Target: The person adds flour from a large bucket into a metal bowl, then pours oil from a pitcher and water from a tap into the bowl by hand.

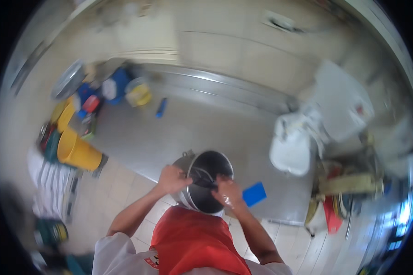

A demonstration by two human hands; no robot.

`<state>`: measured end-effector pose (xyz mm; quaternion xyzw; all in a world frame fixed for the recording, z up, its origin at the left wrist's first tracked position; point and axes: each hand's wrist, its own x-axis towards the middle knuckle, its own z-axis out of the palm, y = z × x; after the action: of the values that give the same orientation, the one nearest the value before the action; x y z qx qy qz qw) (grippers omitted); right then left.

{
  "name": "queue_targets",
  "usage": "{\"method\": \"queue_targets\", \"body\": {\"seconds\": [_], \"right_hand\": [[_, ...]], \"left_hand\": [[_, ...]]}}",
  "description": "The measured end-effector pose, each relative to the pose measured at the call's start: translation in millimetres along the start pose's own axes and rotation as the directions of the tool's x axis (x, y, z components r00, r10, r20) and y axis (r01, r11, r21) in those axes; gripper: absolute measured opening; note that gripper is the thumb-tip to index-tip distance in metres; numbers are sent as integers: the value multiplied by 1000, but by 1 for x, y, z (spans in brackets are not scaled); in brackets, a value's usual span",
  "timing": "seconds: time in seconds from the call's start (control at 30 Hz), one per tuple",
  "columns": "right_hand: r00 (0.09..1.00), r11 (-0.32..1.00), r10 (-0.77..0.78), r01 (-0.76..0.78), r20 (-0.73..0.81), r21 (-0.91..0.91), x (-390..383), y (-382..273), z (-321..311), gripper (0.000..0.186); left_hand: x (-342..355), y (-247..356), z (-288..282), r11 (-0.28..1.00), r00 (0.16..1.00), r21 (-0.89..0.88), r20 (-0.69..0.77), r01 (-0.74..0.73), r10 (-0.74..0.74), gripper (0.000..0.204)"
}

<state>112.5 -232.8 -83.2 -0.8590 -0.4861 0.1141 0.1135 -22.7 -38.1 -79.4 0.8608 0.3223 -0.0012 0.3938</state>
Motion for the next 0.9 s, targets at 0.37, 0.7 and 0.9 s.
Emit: {"method": "queue_targets", "body": {"seconds": [0.37,0.7,0.9], "right_hand": [[814,894,-404,449,418,-9,131,-331,165,17],[933,643,53,-304,355,703,191,-347,156,16],[748,413,390,-664,537,624,223,-248,233,21]], "left_hand": [[-190,-252,-182,786,736,-340,-293,516,-610,44],[-310,-439,-248,561,363,-515,-439,648,-822,36],[-335,-537,-277,494,160,-544,-547,678,-822,37]]}}
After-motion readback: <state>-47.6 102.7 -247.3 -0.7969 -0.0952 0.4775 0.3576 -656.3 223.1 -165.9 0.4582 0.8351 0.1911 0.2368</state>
